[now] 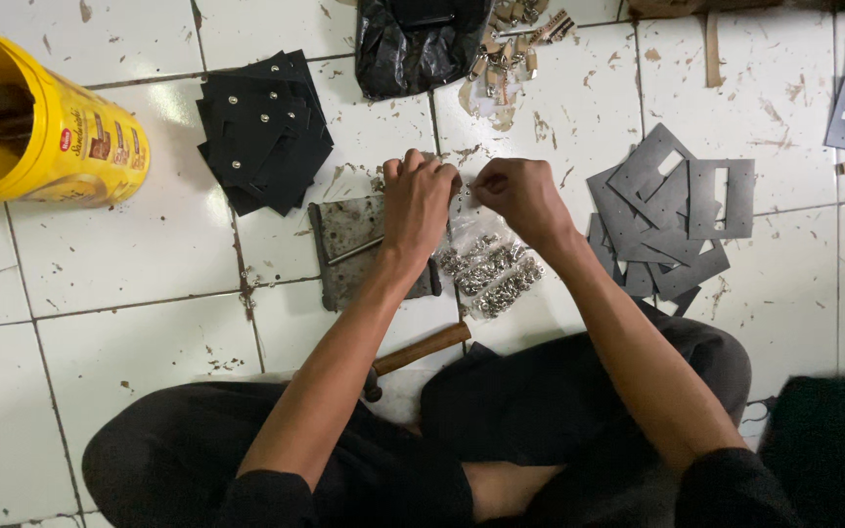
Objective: The person sits on the floor and assembles small metal parts onto rectangular black plates using a hammer and a metal block. They repeatedly pick up plates, place them on the block, insert metal pieces, and hammer them into place.
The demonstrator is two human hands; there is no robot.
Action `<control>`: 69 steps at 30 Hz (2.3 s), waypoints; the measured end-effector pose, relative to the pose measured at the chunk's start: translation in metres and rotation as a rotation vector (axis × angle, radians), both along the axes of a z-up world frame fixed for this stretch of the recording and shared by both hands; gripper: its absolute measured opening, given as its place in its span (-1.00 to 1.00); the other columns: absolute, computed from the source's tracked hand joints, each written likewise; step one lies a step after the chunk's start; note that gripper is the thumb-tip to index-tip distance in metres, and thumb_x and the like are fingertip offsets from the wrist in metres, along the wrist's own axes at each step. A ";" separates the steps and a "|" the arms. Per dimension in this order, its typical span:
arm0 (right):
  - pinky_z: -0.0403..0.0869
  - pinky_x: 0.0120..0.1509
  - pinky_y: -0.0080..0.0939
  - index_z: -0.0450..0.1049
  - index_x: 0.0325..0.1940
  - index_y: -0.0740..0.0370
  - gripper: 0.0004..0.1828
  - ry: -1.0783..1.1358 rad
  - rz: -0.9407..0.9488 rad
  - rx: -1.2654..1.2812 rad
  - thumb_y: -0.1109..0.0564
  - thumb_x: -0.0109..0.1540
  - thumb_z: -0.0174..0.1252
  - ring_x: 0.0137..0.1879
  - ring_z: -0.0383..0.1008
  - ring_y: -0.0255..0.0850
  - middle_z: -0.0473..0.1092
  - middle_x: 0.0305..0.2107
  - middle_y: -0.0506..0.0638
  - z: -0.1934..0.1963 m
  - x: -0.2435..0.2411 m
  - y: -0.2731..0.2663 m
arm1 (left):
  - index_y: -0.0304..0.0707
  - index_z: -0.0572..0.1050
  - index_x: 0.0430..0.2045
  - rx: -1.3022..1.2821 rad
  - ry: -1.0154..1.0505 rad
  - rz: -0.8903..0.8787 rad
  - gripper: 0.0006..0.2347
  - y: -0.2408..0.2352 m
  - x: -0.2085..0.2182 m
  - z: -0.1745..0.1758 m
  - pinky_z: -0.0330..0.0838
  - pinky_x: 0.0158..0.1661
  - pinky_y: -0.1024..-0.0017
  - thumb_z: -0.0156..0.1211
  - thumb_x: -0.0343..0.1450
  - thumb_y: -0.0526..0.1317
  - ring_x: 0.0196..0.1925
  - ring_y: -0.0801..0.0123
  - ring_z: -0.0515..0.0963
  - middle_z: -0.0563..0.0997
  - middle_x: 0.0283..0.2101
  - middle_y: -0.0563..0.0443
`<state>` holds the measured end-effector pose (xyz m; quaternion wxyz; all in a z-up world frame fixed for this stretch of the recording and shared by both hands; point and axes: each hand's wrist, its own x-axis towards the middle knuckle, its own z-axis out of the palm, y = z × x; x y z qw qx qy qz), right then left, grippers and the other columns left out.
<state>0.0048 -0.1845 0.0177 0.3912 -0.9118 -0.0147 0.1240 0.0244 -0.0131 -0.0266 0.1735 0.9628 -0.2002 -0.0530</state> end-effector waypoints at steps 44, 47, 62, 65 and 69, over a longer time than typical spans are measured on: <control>0.58 -0.11 -0.07 0.58 -0.04 0.18 -0.80 -0.184 -0.098 0.051 0.29 0.26 0.22 -0.17 0.60 0.07 0.51 -0.27 0.17 0.024 -0.023 0.060 | 0.00 0.60 -0.25 -0.226 -0.041 0.025 -0.88 0.102 -0.026 0.081 0.50 -0.11 0.15 0.37 0.39 -0.23 -0.17 0.14 0.67 0.60 -0.34 0.09; 0.58 -0.15 -0.05 0.61 -0.09 0.22 -0.82 -0.187 -0.090 -0.105 0.30 0.22 0.28 -0.17 0.61 0.08 0.49 -0.29 0.17 0.004 -0.020 0.010 | 0.01 0.59 -0.17 -0.140 -0.035 -0.045 -0.85 0.051 -0.010 0.045 0.45 -0.01 0.15 0.36 0.42 -0.20 -0.12 0.19 0.64 0.59 -0.27 0.10; 0.60 -0.13 -0.14 0.60 -0.09 0.23 -0.88 -0.109 0.109 -0.353 0.25 0.34 0.16 -0.15 0.61 -0.03 0.46 -0.26 0.14 0.002 -0.026 0.006 | -0.08 0.65 -0.29 0.060 -0.094 -0.036 -0.94 -0.015 -0.009 -0.015 0.32 -0.01 0.23 0.34 0.43 -0.21 -0.15 0.32 0.53 0.62 -0.36 0.04; 0.62 -0.10 -0.24 0.59 -0.06 0.21 -0.85 -0.133 0.183 -0.484 0.23 0.38 0.10 -0.14 0.60 -0.11 0.47 -0.25 0.10 -0.011 -0.019 0.005 | -0.15 0.65 -0.33 0.058 -0.090 -0.036 -0.96 -0.017 -0.006 -0.015 0.35 -0.07 0.28 0.34 0.44 -0.25 -0.19 0.31 0.54 0.64 -0.39 0.02; 0.62 -0.08 -0.20 0.55 -0.04 0.24 -0.85 -0.138 0.253 -0.530 0.23 0.39 0.06 -0.11 0.60 -0.08 0.46 -0.23 0.12 -0.013 -0.019 0.003 | -0.23 0.65 -0.34 0.074 -0.048 -0.031 -0.95 -0.020 -0.004 -0.012 0.39 -0.13 0.31 0.32 0.45 -0.27 -0.19 0.28 0.54 0.64 -0.40 -0.03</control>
